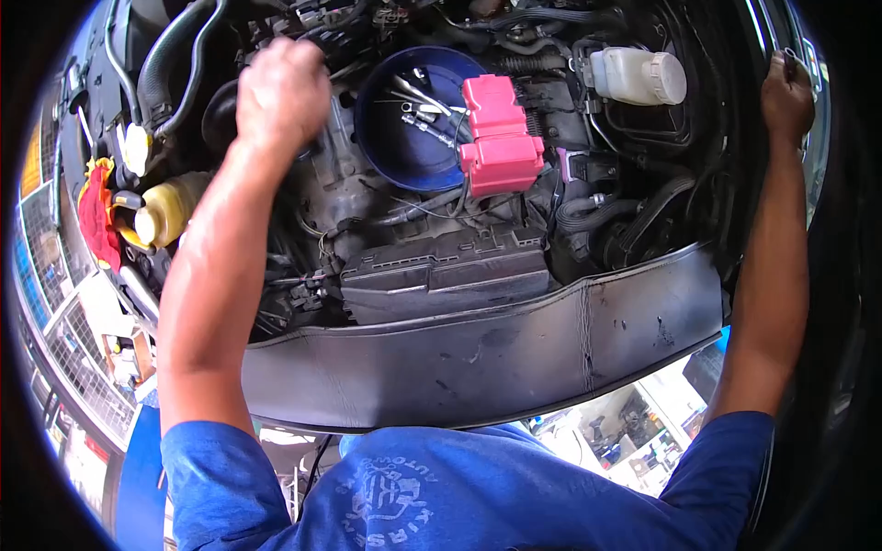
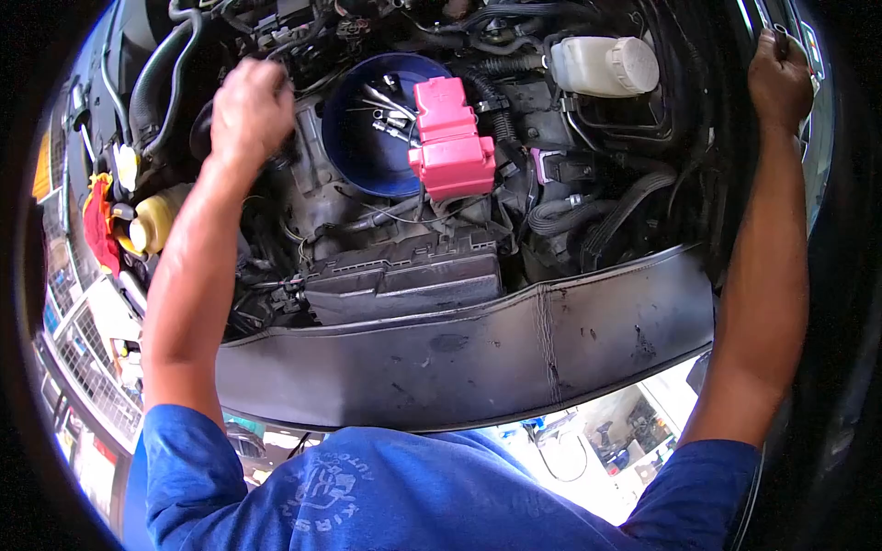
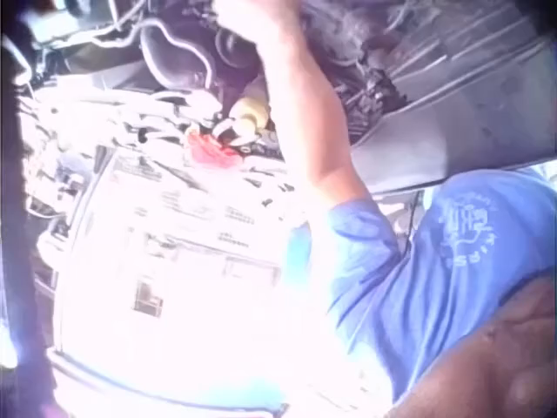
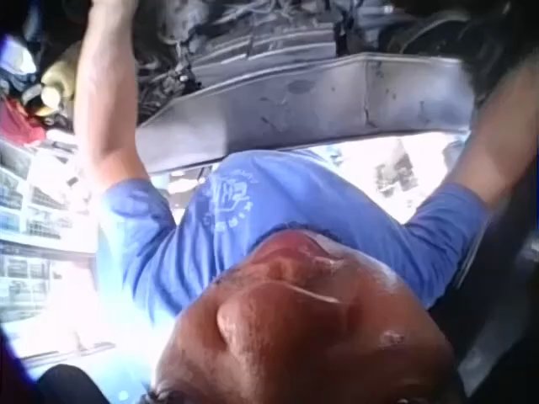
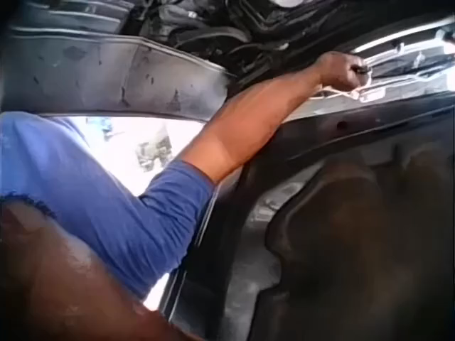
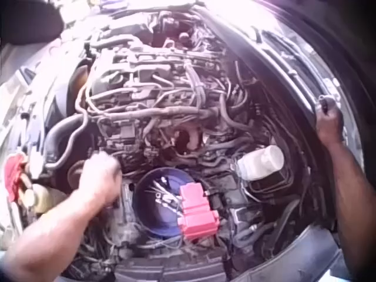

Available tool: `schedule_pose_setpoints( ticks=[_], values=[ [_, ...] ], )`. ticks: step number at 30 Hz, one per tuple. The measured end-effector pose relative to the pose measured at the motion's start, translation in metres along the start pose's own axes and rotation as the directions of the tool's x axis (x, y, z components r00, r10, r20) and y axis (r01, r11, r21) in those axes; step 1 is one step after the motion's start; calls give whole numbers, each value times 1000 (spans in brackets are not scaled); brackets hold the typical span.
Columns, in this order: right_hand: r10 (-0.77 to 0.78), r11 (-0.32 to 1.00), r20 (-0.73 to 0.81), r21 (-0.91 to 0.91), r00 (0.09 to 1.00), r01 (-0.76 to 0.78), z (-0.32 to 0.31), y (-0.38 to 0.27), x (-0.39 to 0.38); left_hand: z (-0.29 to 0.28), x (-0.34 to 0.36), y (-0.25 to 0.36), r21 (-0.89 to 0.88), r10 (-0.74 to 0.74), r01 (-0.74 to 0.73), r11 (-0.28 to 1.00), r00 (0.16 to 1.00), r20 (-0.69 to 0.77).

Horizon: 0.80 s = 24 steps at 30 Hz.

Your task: Work on a car engine, including removing parts and using a ratchet.

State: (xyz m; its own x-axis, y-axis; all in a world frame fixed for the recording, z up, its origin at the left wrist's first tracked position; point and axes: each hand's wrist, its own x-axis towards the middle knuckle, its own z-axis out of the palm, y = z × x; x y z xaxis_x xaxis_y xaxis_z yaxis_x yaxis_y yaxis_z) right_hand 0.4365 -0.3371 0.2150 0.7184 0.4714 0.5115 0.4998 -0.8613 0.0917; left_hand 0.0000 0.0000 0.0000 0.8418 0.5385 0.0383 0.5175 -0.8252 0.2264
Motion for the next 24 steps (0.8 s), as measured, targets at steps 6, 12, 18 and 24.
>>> schedule_pose_setpoints(
  ticks=[6,12,18,24],
  values=[
    [12,1000,-37,2,999,-12,3,5,2,35,-29,80,203,326,-406,891,884,336],
    [23,1000,-19,-1,1000,-23,4,4,2,62,-7,100,375,333,-571,730,777,534],
    [0,1000,-14,25,1000,0,3,4,0,64,-3,97,275,329,-529,803,777,537],
    [-9,998,-27,58,1000,10,5,9,0,13,-20,93,-229,148,-31,973,843,516]
  ],
)
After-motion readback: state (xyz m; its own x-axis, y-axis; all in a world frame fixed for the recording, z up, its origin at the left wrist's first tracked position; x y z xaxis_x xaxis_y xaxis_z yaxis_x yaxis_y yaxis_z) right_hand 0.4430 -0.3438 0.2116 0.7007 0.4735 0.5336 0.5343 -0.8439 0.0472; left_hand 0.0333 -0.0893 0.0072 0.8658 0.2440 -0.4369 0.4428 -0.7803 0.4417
